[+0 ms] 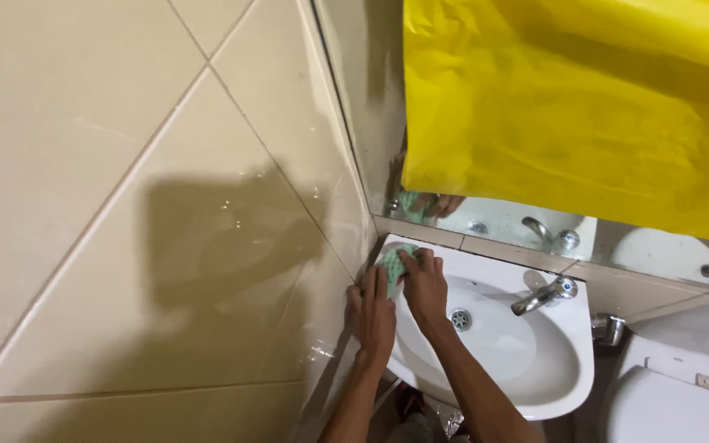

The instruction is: Cleaning a bathroom sink and faucet using a sponge and water, then wiping the mirror.

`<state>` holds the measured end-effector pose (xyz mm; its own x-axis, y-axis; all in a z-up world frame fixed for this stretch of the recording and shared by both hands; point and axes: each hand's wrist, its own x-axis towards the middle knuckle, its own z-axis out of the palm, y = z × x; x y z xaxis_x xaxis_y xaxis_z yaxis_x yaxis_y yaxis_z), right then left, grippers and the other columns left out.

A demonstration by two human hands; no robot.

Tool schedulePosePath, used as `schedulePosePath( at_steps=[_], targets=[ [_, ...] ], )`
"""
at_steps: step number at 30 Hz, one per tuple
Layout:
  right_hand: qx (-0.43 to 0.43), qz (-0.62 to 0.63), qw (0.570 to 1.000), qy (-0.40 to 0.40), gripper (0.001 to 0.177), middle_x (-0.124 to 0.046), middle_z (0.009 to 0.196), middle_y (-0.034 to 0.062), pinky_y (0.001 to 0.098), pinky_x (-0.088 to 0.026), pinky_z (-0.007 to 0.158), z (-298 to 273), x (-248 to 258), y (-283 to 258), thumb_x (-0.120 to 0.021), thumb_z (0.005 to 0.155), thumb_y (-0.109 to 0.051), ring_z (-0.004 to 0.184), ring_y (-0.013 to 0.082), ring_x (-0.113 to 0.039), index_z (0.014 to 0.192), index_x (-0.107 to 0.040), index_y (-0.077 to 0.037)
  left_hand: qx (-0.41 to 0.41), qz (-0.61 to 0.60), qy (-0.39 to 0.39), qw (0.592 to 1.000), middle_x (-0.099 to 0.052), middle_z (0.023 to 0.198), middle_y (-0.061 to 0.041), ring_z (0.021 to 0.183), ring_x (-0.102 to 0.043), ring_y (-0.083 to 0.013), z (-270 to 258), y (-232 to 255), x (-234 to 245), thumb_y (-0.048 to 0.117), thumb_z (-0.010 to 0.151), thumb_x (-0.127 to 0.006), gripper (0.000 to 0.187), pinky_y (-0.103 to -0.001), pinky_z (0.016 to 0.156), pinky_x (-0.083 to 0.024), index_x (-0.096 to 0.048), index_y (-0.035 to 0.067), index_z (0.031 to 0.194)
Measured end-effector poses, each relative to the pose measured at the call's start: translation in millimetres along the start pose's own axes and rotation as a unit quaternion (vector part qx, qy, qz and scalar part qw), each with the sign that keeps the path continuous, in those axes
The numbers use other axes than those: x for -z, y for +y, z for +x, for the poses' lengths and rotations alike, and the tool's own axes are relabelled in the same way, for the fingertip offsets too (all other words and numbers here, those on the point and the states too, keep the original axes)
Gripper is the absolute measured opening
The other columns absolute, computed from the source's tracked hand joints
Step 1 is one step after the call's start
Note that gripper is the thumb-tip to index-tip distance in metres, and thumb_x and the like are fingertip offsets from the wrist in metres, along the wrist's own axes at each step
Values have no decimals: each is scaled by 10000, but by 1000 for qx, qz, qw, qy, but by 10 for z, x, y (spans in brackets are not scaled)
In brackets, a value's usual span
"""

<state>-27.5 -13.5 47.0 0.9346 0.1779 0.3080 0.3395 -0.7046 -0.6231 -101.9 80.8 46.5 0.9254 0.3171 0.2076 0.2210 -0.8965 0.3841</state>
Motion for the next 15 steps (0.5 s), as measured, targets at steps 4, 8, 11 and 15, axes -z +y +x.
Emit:
schedulePosePath(
  at_steps=[4,8,11,15],
  targets=[
    [24,-1,999,-38,422,-588,1267,107,438,-541,846,130,-217,86,-720,818,-20,1082,369,-556,1221,-730,-145,2,39,-5,999,-532,1440,-96,1119,-543,-403,45,-198,-302,80,741,-828,768,-463,967,-508,-504,63,1437],
    [113,-9,987,-112,498,-609,1318,53,409,-548,885,212,-449,95,-728,705,-20,1099,347,-565,1179,-742,-170,58,-1,-42,997,-569,1396,-178,1088,-582,-387,-106,-317,-318,105,783,-805,786,-453,905,-526,-439,17,1473],
    [136,24,977,-160,444,-648,1291,21,411,-543,885,184,-511,6,-731,728,-32,1079,353,-561,1146,-752,-181,65,-19,3,998,-614,1341,-205,1062,-594,-398,-285,-298,-170,87,789,-793,772,-457,906,-537,-439,-36,1464],
    [154,4,961,-230,417,-696,1258,-43,395,-533,895,187,-582,-26,-710,723,-23,1005,330,-558,1102,-747,-193,94,-21,17,995,-671,1191,-206,1030,-619,-392,-418,-317,-131,101,789,-787,743,-476,895,-546,-456,-45,1439]
  ],
)
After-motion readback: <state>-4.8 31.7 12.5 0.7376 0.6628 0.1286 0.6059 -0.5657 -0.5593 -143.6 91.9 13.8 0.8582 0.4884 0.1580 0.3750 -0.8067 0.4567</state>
